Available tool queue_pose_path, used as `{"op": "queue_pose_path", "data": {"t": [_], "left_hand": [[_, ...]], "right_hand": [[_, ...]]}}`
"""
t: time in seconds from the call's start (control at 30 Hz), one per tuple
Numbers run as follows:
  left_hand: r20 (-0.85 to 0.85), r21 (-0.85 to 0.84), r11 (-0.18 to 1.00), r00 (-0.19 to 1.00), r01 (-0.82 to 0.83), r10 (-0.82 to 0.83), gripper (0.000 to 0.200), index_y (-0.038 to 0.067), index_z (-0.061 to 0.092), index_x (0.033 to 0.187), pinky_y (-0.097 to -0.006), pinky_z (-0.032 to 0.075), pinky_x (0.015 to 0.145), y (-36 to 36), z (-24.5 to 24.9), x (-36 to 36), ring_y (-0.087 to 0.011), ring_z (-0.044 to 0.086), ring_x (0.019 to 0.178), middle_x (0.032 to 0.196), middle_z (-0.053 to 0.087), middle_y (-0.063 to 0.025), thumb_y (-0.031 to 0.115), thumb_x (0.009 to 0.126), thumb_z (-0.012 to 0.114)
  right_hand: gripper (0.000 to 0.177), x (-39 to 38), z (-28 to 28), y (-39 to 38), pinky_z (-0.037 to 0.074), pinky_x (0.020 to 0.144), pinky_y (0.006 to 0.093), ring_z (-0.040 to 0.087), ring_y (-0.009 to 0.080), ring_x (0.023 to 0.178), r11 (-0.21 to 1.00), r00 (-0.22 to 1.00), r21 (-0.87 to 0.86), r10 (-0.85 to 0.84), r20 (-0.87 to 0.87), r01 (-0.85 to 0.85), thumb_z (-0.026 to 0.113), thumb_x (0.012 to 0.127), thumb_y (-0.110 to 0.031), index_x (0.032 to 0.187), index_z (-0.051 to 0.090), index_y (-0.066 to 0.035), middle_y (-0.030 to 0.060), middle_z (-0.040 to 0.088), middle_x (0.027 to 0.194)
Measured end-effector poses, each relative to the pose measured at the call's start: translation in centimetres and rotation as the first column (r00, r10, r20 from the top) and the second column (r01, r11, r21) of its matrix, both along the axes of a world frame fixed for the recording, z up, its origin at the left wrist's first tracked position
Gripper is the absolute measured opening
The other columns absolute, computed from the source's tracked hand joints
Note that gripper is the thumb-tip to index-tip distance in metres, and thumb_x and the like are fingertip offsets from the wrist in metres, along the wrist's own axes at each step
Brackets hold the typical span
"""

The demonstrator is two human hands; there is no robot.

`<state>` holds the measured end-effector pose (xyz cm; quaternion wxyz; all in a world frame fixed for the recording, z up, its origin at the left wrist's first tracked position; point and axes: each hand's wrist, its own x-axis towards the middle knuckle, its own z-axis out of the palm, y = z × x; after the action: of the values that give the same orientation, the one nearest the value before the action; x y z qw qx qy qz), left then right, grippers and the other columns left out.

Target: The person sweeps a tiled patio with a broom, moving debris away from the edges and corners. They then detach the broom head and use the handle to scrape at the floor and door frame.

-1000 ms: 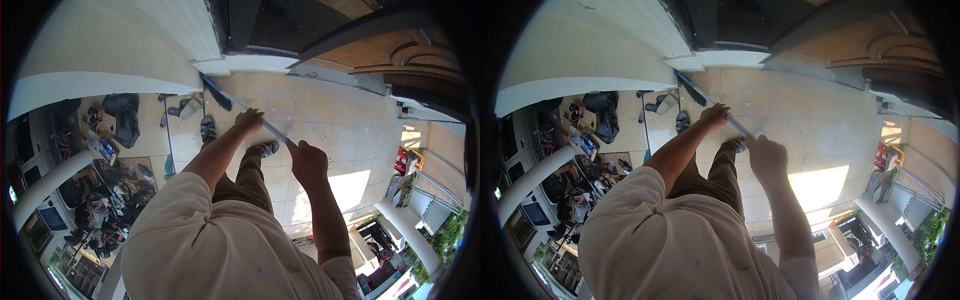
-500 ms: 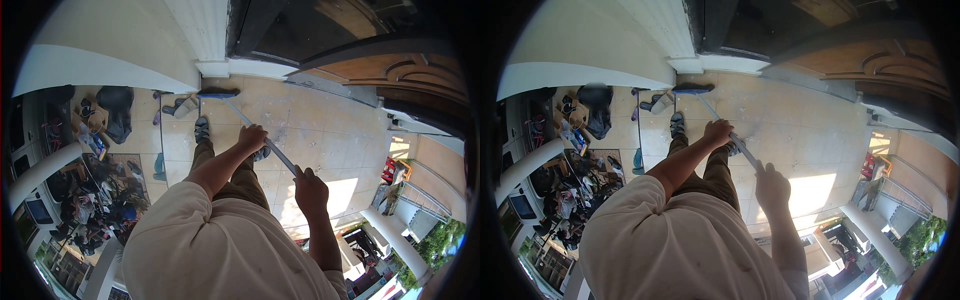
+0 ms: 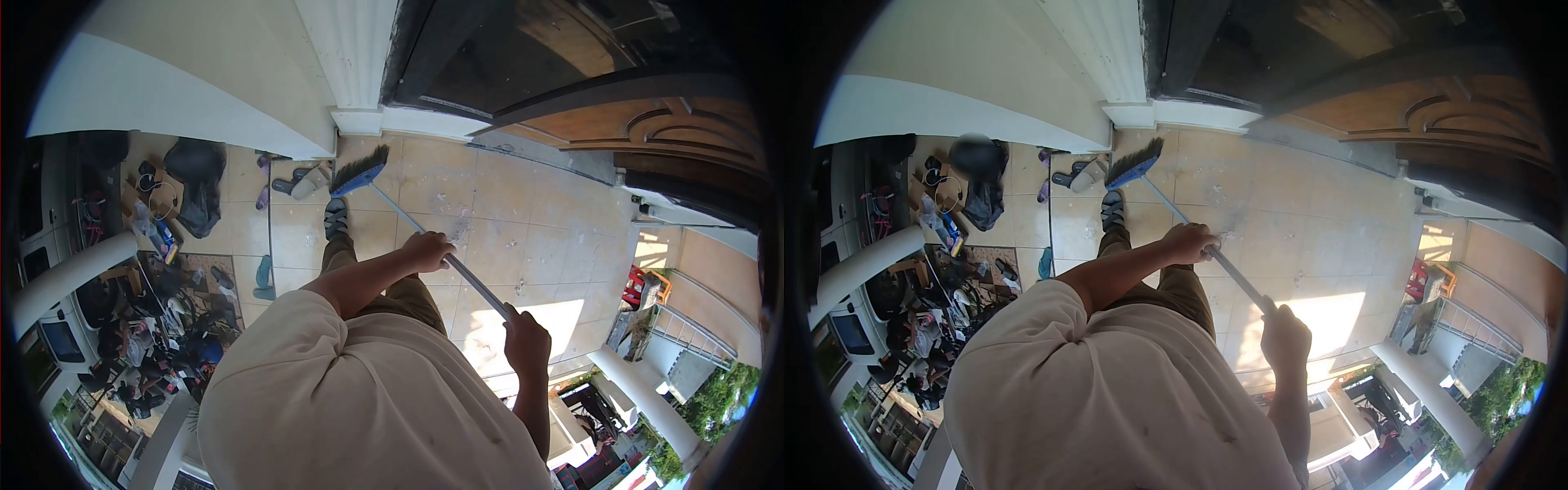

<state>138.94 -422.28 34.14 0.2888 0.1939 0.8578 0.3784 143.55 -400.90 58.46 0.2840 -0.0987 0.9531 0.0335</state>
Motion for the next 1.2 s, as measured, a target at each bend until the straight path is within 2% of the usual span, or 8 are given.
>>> {"op": "queue_pose_path", "data": {"t": [0.3, 0.37, 0.63, 0.7, 0.83, 0.9, 1.0, 1.2], "left_hand": [[0.028, -0.278, 0.961, 0.999, -0.010, 0.018, 0.049, 0.018, 0.059, 0.127, -0.0457, 0.048, 0.093, -11.9, 3.7, 2.6, -0.0310, 0.059, 0.113, 0.123, 0.061, -0.0128, 0.041, 0.084, 0.067], [0.035, -0.298, 0.944, 0.987, -0.140, 0.158, 0.049, 0.016, 0.058, 0.127, -0.0445, 0.048, 0.093, -15.0, 5.0, 3.7, -0.0316, 0.059, 0.113, 0.123, 0.061, -0.0136, 0.040, 0.085, 0.067], [-0.179, -0.064, 0.613, 0.613, -0.788, 0.769, 0.041, 0.010, 0.061, 0.123, -0.0407, 0.050, 0.091, -19.7, 6.9, 11.7, -0.0300, 0.062, 0.109, 0.118, 0.065, -0.0136, 0.033, 0.090, 0.066], [-0.130, 0.036, 0.504, 0.496, -0.863, 0.859, 0.039, 0.009, 0.063, 0.121, -0.0389, 0.051, 0.089, -18.7, 6.5, 13.2, -0.0288, 0.063, 0.106, 0.118, 0.066, -0.0126, 0.031, 0.090, 0.067], [0.047, -0.101, 0.610, 0.608, -0.786, 0.792, 0.042, 0.008, 0.062, 0.124, -0.0377, 0.049, 0.094, -15.4, 8.5, 12.9, -0.0289, 0.061, 0.115, 0.124, 0.064, -0.0141, 0.030, 0.089, 0.068], [0.063, -0.081, 0.659, 0.656, -0.747, 0.752, 0.041, 0.008, 0.062, 0.125, -0.0375, 0.048, 0.094, -14.8, 9.0, 12.2, -0.0285, 0.060, 0.117, 0.123, 0.064, -0.0146, 0.029, 0.089, 0.068], [0.041, -0.063, 0.733, 0.732, -0.678, 0.680, 0.041, 0.007, 0.062, 0.124, -0.0367, 0.048, 0.094, -15.1, 10.3, 10.4, -0.0285, 0.060, 0.116, 0.123, 0.064, -0.0150, 0.028, 0.089, 0.068], [-0.099, -0.030, 0.799, 0.797, -0.601, 0.596, 0.039, 0.007, 0.062, 0.122, -0.0362, 0.048, 0.092, -20.3, 13.7, 6.0, -0.0282, 0.064, 0.107, 0.119, 0.066, -0.0137, 0.028, 0.090, 0.067]], "right_hand": [[0.022, -0.3, -5.4, -0.3, 0.053, 0.065, 0.0440, 0.067, 0.0304, 0.077, 0.997, 0.998, -0.051, 0.060, 0.000, -0.060, 0.060, 0.090, -0.018, 0.111, 0.061, -0.011, 0.0112, 0.064, 0.083], [0.019, -1.8, -9.3, -1.2, 0.055, 0.069, 0.0448, 0.069, 0.0296, 0.082, 0.968, 0.964, 0.151, 0.168, 0.208, -0.201, 0.053, 0.091, -0.016, 0.107, 0.060, -0.010, 0.0118, 0.069, 0.088], [0.027, -7.0, -14.1, 0.6, 0.056, 0.078, 0.0457, 0.069, 0.0301, 0.096, 0.960, 0.961, 0.166, 0.189, 0.204, -0.224, 0.051, 0.090, -0.019, 0.113, 0.061, -0.009, 0.0141, 0.070, 0.102], [0.029, -6.9, -14.4, 4.0, 0.053, 0.087, 0.0466, 0.066, 0.0320, 0.103, 0.989, 0.962, 0.124, 0.044, 0.269, -0.080, 0.052, 0.092, -0.025, 0.117, 0.061, -0.011, 0.0147, 0.069, 0.107], [0.039, -4.6, -13.4, 8.9, 0.049, 0.090, 0.0483, 0.063, 0.0333, 0.108, 0.990, 0.913, 0.001, -0.128, 0.387, 0.139, 0.053, 0.094, -0.038, 0.120, 0.062, -0.010, 0.0169, 0.067, 0.110], [0.041, -2.6, -14.8, 10.9, 0.053, 0.079, 0.0455, 0.068, 0.0306, 0.091, 0.985, 0.935, -0.143, -0.039, 0.353, 0.095, 0.053, 0.095, -0.041, 0.120, 0.062, -0.009, 0.0168, 0.069, 0.099], [0.042, -0.3, -15.1, 10.6, 0.049, 0.051, 0.0394, 0.059, 0.0222, 0.051, 0.872, 0.781, -0.157, -0.319, 0.536, 0.464, 0.053, 0.095, -0.043, 0.111, 0.063, -0.005, 0.0137, 0.064, 0.072], [0.042, 4.6, -13.9, 5.3, 0.047, 0.046, 0.0383, 0.058, 0.0223, 0.049, 0.809, 0.655, -0.045, -0.440, 0.615, 0.586, 0.056, 0.093, -0.044, 0.102, 0.060, -0.002, 0.0108, 0.058, 0.065]]}}
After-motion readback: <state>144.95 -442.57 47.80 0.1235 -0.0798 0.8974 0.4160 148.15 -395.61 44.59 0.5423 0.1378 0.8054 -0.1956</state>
